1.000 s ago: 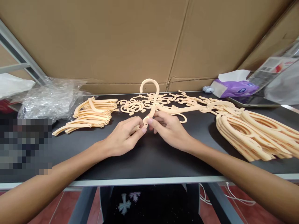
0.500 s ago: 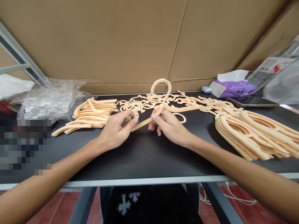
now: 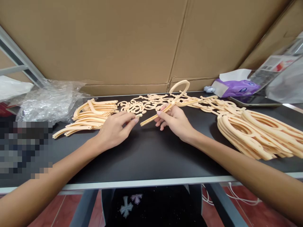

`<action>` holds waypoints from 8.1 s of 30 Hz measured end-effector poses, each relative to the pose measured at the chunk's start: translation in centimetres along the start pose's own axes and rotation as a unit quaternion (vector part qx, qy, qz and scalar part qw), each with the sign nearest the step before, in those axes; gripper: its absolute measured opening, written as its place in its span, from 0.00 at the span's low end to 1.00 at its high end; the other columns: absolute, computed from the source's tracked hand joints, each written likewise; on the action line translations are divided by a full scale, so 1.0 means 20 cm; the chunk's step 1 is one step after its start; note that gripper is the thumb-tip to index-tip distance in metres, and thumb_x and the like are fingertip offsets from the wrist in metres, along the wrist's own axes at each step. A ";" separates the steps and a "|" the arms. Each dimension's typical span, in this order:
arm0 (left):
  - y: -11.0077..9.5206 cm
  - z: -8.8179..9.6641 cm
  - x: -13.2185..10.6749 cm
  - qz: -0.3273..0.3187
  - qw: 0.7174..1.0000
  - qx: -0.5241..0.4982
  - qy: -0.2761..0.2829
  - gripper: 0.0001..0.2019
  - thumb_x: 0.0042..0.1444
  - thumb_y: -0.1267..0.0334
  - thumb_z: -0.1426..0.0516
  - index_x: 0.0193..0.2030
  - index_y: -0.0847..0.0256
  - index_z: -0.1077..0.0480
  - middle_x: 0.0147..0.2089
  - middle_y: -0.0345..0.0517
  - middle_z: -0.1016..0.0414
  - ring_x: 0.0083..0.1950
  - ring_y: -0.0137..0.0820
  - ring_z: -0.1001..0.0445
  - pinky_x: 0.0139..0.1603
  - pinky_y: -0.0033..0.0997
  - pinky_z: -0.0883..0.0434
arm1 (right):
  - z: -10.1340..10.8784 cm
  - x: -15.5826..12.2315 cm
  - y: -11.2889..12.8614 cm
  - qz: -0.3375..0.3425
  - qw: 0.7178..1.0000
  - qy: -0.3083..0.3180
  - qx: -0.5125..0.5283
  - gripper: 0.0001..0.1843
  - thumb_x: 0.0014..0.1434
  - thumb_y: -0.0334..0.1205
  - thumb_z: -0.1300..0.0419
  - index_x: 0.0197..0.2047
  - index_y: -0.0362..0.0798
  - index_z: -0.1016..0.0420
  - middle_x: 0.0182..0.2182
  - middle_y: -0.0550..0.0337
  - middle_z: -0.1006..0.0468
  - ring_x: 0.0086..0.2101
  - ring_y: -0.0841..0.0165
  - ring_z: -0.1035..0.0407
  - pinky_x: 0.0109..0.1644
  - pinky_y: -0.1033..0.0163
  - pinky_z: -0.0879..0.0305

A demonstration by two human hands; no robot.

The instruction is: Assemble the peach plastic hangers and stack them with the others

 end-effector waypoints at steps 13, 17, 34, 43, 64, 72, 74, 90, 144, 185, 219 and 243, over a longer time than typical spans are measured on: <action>0.04 -0.10 -0.02 -0.015 0.995 -0.018 0.093 0.12 0.67 0.58 0.45 0.43 0.59 0.21 0.39 0.44 0.21 0.41 0.33 0.25 0.42 0.32 0.32 | 0.01 0.02 -0.02 -0.023 1.000 -0.001 -0.007 0.07 0.62 0.31 0.40 0.38 0.48 0.37 0.23 0.66 0.25 0.23 0.72 0.28 0.25 0.67 0.29; 0.04 -0.11 -0.01 -0.004 0.993 -0.032 0.114 0.14 0.68 0.57 0.46 0.44 0.58 0.20 0.39 0.45 0.21 0.40 0.33 0.25 0.42 0.31 0.32 | 0.01 0.02 -0.03 -0.021 1.000 0.010 0.001 0.09 0.61 0.34 0.37 0.38 0.49 0.37 0.24 0.64 0.24 0.23 0.71 0.27 0.26 0.65 0.29; 0.06 -0.11 -0.01 0.080 0.978 -0.136 0.138 0.11 0.61 0.56 0.40 0.37 0.59 0.20 0.39 0.42 0.17 0.40 0.32 0.20 0.42 0.27 0.25 | -0.01 0.02 -0.01 0.028 0.998 0.046 0.011 0.10 0.59 0.37 0.36 0.37 0.49 0.36 0.24 0.64 0.24 0.23 0.70 0.28 0.26 0.65 0.29; 0.04 -0.12 -0.01 0.061 0.980 -0.113 0.152 0.14 0.63 0.54 0.42 0.50 0.55 0.19 0.40 0.44 0.18 0.36 0.31 0.23 0.37 0.28 0.29 | -0.04 0.00 0.02 0.074 0.994 0.078 0.009 0.11 0.57 0.43 0.36 0.37 0.49 0.34 0.24 0.65 0.25 0.23 0.73 0.29 0.25 0.66 0.32; 0.04 -0.12 -0.02 0.044 0.983 -0.085 0.158 0.17 0.65 0.54 0.44 0.55 0.54 0.21 0.31 0.41 0.29 0.26 0.26 0.35 0.27 0.25 0.39 | 0.00 0.02 0.00 0.014 0.999 0.042 0.030 0.12 0.58 0.40 0.34 0.38 0.49 0.36 0.23 0.65 0.25 0.22 0.72 0.29 0.25 0.66 0.31; 0.02 -0.13 -0.02 0.044 0.980 -0.100 0.167 0.18 0.65 0.52 0.45 0.56 0.53 0.21 0.30 0.41 0.31 0.27 0.26 0.33 0.28 0.26 0.39 | -0.01 0.01 0.00 0.004 0.999 0.049 0.021 0.08 0.60 0.36 0.37 0.37 0.49 0.35 0.23 0.64 0.25 0.22 0.72 0.29 0.25 0.67 0.31; 0.02 -0.13 -0.02 0.047 0.979 -0.094 0.177 0.18 0.66 0.52 0.45 0.56 0.51 0.21 0.30 0.40 0.31 0.27 0.26 0.33 0.28 0.26 0.39 | -0.02 0.01 0.00 0.003 0.998 0.056 0.021 0.08 0.60 0.36 0.37 0.37 0.48 0.35 0.23 0.64 0.25 0.22 0.72 0.29 0.25 0.67 0.31; 0.00 -0.14 -0.03 0.055 0.960 -0.133 0.242 0.18 0.68 0.54 0.47 0.53 0.58 0.21 0.45 0.43 0.20 0.38 0.29 0.25 0.37 0.25 0.33 | -0.04 0.01 0.01 0.033 0.994 0.096 0.037 0.17 0.53 0.45 0.31 0.36 0.48 0.34 0.23 0.64 0.24 0.22 0.71 0.28 0.24 0.66 0.31; -0.13 -0.15 -0.07 0.025 0.975 0.154 0.159 0.16 0.69 0.63 0.55 0.47 0.58 0.25 0.41 0.47 0.24 0.33 0.35 0.26 0.28 0.34 0.47 | -0.01 -0.05 0.06 0.038 0.999 -0.005 0.039 0.11 0.55 0.37 0.36 0.37 0.50 0.35 0.20 0.67 0.26 0.19 0.70 0.28 0.20 0.67 0.28; -0.09 -0.10 -0.04 0.030 0.995 0.036 0.089 0.15 0.70 0.54 0.52 0.39 0.60 0.30 0.35 0.44 0.23 0.33 0.32 0.28 0.34 0.30 0.38 | -0.03 -0.03 0.10 0.043 0.996 0.019 0.074 0.18 0.54 0.44 0.32 0.38 0.51 0.38 0.21 0.67 0.24 0.19 0.69 0.27 0.22 0.66 0.28; 0.03 -0.05 -0.02 0.113 0.991 0.011 0.071 0.20 0.67 0.53 0.54 0.27 0.59 0.34 0.23 0.40 0.30 0.24 0.28 0.34 0.30 0.31 0.43 | 0.40 0.13 0.03 0.024 0.956 -0.218 0.195 0.18 0.58 0.51 0.38 0.50 0.56 0.33 0.48 0.56 0.26 0.41 0.64 0.25 0.46 0.56 0.26; 0.13 0.18 0.00 0.173 0.974 0.115 -0.091 0.17 0.61 0.52 0.44 0.50 0.59 0.24 0.32 0.42 0.19 0.28 0.35 0.26 0.34 0.35 0.32 | 0.38 0.09 0.05 -0.015 0.922 -0.244 0.301 0.08 0.66 0.37 0.44 0.32 0.50 0.35 0.26 0.60 0.23 0.27 0.72 0.25 0.38 0.66 0.22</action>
Point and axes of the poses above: each hand's wrist, its own x-axis towards the middle knuckle, its own z-axis out of the back of the hand, y = z × x, the point moved 8 cm from there along x, towards the middle knuckle
